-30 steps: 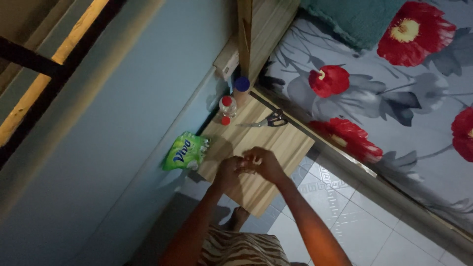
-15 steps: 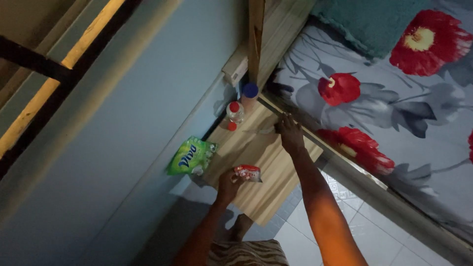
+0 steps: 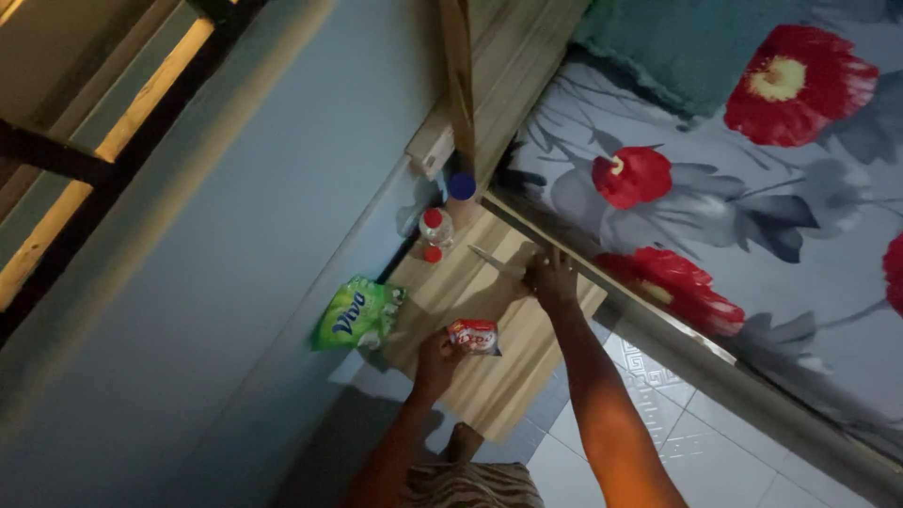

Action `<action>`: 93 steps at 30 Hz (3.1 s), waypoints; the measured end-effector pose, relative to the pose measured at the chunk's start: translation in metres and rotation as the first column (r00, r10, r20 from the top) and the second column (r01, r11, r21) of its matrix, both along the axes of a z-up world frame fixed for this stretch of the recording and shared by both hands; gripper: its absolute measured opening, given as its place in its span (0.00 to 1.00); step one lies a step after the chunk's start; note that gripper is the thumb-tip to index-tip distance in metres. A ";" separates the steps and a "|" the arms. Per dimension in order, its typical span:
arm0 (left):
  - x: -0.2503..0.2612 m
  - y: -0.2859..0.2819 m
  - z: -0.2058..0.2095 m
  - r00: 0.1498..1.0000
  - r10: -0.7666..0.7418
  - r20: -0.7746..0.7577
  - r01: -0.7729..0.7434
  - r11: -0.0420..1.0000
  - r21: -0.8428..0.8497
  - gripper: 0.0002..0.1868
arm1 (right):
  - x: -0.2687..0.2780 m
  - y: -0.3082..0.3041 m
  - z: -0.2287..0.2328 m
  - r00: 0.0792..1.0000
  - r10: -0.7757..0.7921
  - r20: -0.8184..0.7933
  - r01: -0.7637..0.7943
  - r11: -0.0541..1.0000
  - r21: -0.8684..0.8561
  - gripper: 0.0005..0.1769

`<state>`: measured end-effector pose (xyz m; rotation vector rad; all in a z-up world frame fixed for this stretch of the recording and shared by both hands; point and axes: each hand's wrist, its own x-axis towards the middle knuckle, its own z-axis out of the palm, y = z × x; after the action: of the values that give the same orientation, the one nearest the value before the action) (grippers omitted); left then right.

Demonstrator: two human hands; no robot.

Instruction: Preparing a cleaning bucket with detergent and assembling a spin mop to clean the floor.

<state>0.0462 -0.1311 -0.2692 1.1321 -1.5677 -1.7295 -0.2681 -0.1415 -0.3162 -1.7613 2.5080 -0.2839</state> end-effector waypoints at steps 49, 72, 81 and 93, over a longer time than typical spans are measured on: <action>-0.307 0.589 0.474 0.521 -0.852 -0.058 0.845 0.505 0.176 0.19 | 0.149 0.994 0.261 0.280 -0.085 0.956 0.959 -0.014 -0.282 0.51; -0.325 0.742 0.483 0.094 -0.911 -0.402 0.991 0.049 0.121 0.11 | 0.184 0.940 0.529 0.042 -0.671 0.740 0.972 -0.144 -0.185 0.52; -0.324 0.739 0.481 0.005 -0.942 -0.335 0.997 -0.020 0.072 0.11 | 0.180 0.925 0.545 0.057 -0.677 0.734 0.975 -0.119 -0.185 0.50; -0.320 0.753 0.481 -0.039 -0.941 -0.336 0.995 -0.066 0.069 0.13 | 0.194 0.930 0.544 0.007 -0.624 0.781 0.980 -0.150 -0.129 0.48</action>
<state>-0.2740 0.6219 0.2116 -0.5841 -2.2286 -2.9196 -0.0738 0.7889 0.2276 0.6628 2.7074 -1.6820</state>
